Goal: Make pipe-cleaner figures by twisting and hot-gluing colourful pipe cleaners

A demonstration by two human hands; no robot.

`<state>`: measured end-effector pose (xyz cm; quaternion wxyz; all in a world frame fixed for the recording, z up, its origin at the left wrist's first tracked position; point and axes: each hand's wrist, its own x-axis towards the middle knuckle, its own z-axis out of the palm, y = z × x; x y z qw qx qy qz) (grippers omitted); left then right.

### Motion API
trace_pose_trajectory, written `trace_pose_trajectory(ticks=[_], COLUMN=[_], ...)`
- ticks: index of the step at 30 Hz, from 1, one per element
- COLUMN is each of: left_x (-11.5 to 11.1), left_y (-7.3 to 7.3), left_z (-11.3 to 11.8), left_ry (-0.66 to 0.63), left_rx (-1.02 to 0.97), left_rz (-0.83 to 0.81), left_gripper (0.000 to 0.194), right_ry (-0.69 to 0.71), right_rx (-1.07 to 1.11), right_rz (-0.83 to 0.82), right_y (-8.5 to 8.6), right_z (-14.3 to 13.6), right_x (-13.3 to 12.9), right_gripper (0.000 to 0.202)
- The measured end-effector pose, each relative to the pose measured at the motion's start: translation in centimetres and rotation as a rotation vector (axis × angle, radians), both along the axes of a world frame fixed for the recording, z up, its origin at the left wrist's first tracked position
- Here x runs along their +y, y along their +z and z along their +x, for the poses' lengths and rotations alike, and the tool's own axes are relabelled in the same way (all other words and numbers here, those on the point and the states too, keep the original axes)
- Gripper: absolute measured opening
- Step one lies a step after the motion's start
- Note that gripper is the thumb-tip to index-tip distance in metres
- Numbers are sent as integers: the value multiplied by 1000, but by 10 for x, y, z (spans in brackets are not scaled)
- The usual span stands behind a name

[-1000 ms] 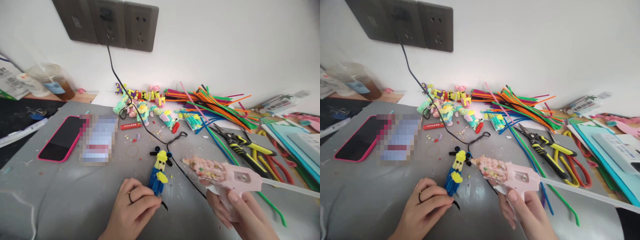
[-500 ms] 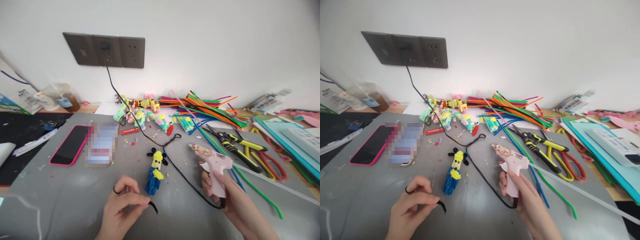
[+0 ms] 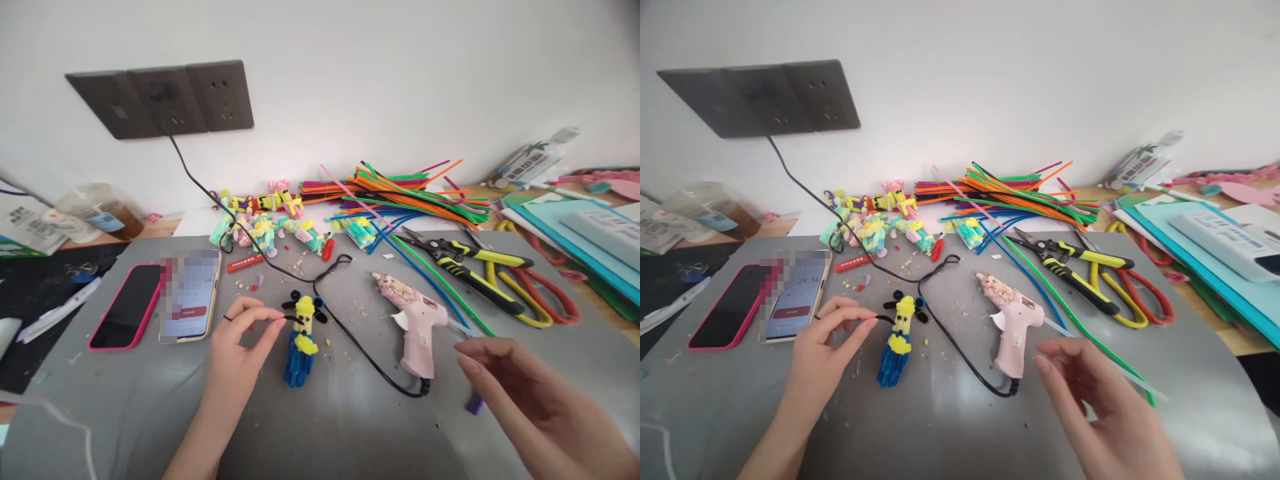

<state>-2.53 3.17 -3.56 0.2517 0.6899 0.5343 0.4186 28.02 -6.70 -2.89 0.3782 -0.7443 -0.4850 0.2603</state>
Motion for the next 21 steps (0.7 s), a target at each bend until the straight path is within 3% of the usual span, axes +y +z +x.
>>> trace_pose_trajectory(ticks=[2,5,8,12,21], left_x=[2,2,1,-1,-1], left_y=[-2,-7,-12,-15,-15], left_z=[5,7,7,10,11], left_ry=[-27,-53,-71,-51,-50], left_rx=[-8,-5,7,16,66], left_rz=[-12,2,9,3,8], left_gripper=[10,10,9,10,11], right_ry=[159,372,402,417,428], right_rx=[1,40,-55,-116,-193], right_rz=[88,158,226,271,250], right_y=[2,-2,-12,-19,-12], right_z=[-27,-75,-107,-114,-113], right_x=[11,35,54,64,69], right_gripper=[10,7,8,13,18])
